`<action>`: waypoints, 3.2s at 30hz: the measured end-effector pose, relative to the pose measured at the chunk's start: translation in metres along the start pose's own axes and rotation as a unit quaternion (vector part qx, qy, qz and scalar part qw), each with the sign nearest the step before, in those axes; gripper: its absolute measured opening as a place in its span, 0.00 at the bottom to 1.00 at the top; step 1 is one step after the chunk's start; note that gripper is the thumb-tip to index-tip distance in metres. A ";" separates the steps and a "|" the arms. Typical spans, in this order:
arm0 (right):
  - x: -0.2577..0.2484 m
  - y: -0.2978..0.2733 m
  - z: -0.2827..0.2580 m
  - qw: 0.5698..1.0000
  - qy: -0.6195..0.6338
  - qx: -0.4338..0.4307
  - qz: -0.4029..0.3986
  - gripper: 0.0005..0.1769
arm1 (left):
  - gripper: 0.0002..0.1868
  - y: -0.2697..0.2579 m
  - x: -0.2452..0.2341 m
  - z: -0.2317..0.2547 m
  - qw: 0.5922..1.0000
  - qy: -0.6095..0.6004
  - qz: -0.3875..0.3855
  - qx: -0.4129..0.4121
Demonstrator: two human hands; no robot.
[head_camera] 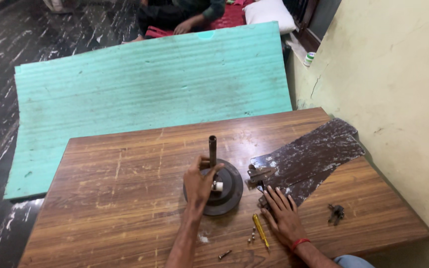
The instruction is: The person sits on the floor and uses a screwdriver to remove and reinsert screws on the fan motor housing. They repeatedly spin the motor shaft by hand to test rotation while adjusting the screws.
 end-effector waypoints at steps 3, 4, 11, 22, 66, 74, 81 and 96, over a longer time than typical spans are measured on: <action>0.001 0.001 0.001 1.000 0.000 -0.008 0.003 0.35 | 0.17 0.003 0.000 0.002 1.000 0.000 0.015 0.026; 0.002 -0.001 0.002 1.000 0.000 -0.005 -0.002 0.35 | 0.16 0.001 0.002 0.001 1.000 0.020 0.008 0.018; 0.005 -0.001 0.003 1.000 -0.010 0.000 -0.005 0.35 | 0.15 0.000 0.007 -0.005 0.999 -0.008 0.013 0.038; 0.016 0.000 0.012 1.000 -0.018 -0.005 -0.011 0.34 | 0.14 0.000 0.007 -0.005 1.000 0.006 0.007 0.003; -0.003 -0.002 -0.002 1.000 -0.005 -0.005 -0.012 0.35 | 0.21 -0.001 0.004 -0.010 0.999 0.021 -0.035 0.028; 0.007 -0.004 0.003 1.000 -0.022 -0.009 -0.016 0.34 | 0.16 -0.008 0.001 0.007 1.000 0.019 -0.013 -0.014; 0.000 -0.003 0.000 0.999 0.013 0.009 -0.030 0.35 | 0.15 -0.001 0.006 0.020 0.997 0.034 0.020 0.060; 0.003 0.001 0.000 1.000 -0.010 -0.007 -0.020 0.34 | 0.15 0.003 0.010 -0.006 0.994 0.070 -0.050 0.060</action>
Point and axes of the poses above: each hand's wrist, its own y-axis towards the middle knuckle, its own x-axis out of the palm, z = x × y, the point moved 5 cm from there along y, towards the middle knuckle, and after that the axes turned 10 degrees about x, right-handed, at the moved point
